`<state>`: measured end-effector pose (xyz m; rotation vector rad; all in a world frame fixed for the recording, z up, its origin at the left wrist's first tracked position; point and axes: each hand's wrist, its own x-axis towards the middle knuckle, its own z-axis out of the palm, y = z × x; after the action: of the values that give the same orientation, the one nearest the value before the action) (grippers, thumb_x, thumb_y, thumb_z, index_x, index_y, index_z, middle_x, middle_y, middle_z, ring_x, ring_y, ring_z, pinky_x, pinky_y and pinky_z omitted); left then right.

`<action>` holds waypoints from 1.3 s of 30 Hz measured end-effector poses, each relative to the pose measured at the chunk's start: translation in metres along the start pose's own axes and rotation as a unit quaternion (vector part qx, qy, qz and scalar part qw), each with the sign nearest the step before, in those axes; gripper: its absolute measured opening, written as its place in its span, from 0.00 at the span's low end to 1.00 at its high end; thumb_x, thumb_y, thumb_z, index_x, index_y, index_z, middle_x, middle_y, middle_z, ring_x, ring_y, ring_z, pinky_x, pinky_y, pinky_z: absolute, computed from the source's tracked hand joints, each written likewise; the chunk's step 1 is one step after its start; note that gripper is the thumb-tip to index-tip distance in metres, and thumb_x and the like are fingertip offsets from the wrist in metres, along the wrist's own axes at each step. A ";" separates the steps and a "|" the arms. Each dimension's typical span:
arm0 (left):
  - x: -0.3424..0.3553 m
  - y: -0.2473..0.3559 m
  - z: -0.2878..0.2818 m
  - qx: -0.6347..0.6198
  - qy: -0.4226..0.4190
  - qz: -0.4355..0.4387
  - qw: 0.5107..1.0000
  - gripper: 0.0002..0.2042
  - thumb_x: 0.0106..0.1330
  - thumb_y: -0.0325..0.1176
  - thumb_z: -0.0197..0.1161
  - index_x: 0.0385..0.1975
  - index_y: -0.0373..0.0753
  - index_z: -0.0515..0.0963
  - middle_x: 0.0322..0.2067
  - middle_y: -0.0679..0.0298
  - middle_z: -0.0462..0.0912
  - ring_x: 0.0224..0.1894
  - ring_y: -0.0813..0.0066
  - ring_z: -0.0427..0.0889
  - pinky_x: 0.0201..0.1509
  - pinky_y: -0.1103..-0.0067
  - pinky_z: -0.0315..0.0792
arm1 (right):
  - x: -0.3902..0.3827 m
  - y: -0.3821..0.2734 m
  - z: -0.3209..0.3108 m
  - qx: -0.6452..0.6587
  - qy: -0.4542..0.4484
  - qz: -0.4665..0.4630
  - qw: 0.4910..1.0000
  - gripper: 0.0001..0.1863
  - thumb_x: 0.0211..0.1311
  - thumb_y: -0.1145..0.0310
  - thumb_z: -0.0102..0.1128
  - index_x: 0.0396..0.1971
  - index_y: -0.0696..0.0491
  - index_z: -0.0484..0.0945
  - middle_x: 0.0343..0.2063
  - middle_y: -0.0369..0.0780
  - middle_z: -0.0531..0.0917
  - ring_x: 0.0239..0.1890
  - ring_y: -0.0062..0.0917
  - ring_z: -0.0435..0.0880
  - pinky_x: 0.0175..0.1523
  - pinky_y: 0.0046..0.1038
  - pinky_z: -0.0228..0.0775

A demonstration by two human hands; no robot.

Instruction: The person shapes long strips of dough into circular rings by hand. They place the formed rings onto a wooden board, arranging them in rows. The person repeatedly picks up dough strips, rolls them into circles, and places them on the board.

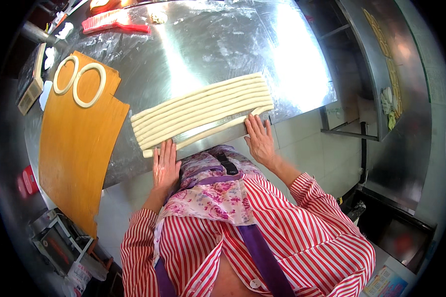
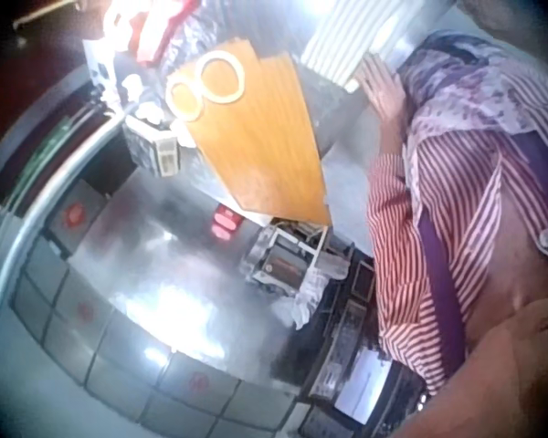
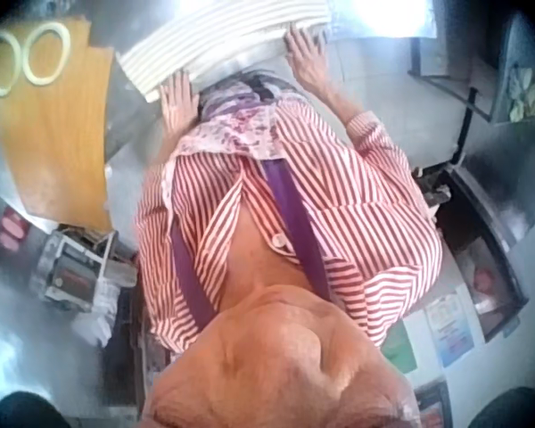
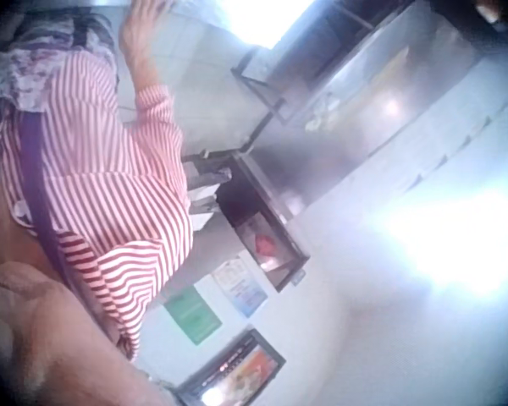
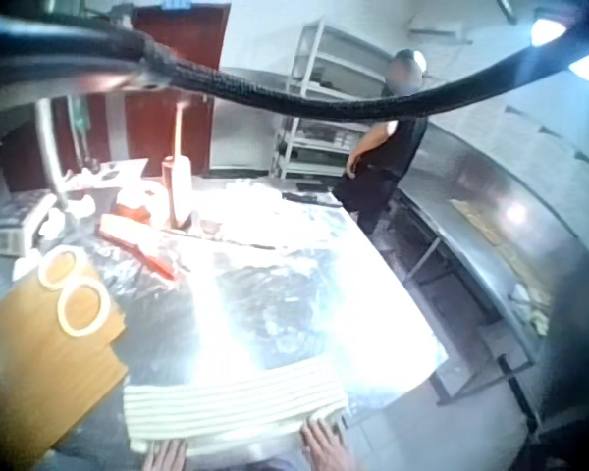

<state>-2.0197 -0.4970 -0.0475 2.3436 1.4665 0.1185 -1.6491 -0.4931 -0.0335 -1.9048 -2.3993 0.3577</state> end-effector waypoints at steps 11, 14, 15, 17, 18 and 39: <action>-0.019 -0.028 -0.009 0.011 0.156 -0.014 0.988 0.26 0.64 0.27 0.62 0.63 0.36 0.69 0.60 0.53 0.72 0.64 0.51 0.70 0.72 0.55 0.61 | 0.013 0.046 -0.012 -0.014 0.057 0.031 0.998 0.29 0.69 0.72 0.51 0.69 0.57 0.61 0.71 0.45 0.63 0.74 0.37 0.59 0.76 0.48 0.43; -0.021 -0.027 -0.019 0.006 0.178 -0.010 0.984 0.25 0.61 0.26 0.65 0.60 0.36 0.73 0.55 0.54 0.76 0.59 0.53 0.74 0.67 0.56 0.65 | 0.002 0.048 -0.009 -0.044 0.055 0.019 0.997 0.29 0.66 0.72 0.56 0.67 0.56 0.65 0.68 0.45 0.67 0.71 0.37 0.64 0.74 0.47 0.49; -0.021 -0.027 -0.017 0.015 0.177 -0.017 0.984 0.24 0.59 0.27 0.66 0.58 0.36 0.75 0.52 0.55 0.78 0.56 0.54 0.76 0.64 0.57 0.67 | 0.003 0.053 -0.009 -0.037 0.056 0.012 0.998 0.29 0.65 0.72 0.58 0.66 0.56 0.66 0.67 0.44 0.69 0.70 0.36 0.65 0.72 0.47 0.51; -0.015 -0.029 -0.017 0.020 0.175 -0.039 0.984 0.21 0.57 0.28 0.68 0.52 0.36 0.79 0.44 0.58 0.81 0.49 0.56 0.79 0.54 0.60 0.72 | 0.016 0.052 -0.013 -0.031 0.076 -0.018 0.996 0.28 0.61 0.72 0.62 0.63 0.54 0.70 0.62 0.43 0.74 0.66 0.35 0.70 0.69 0.46 0.55; -0.010 -0.032 -0.015 0.012 0.170 -0.030 0.985 0.20 0.56 0.29 0.68 0.51 0.37 0.79 0.43 0.59 0.81 0.46 0.57 0.80 0.50 0.61 0.72 | 0.023 0.049 -0.023 -0.031 0.092 -0.040 0.994 0.28 0.59 0.72 0.65 0.60 0.53 0.72 0.58 0.42 0.77 0.63 0.34 0.72 0.67 0.45 0.57; -0.044 -0.142 -0.196 -0.201 0.297 -0.205 0.911 0.10 0.63 0.27 0.66 0.43 0.37 0.78 0.38 0.55 0.78 0.38 0.53 0.82 0.39 0.66 0.77 | 0.211 -0.185 -0.185 0.158 -0.140 -0.185 0.960 0.09 0.63 0.76 0.63 0.42 0.61 0.79 0.35 0.45 0.79 0.33 0.39 0.83 0.37 0.35 0.74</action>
<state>-2.2119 -0.4284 0.0894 1.6898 1.9431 0.9885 -1.8406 -0.3010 0.1649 -1.3140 -2.5968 0.9656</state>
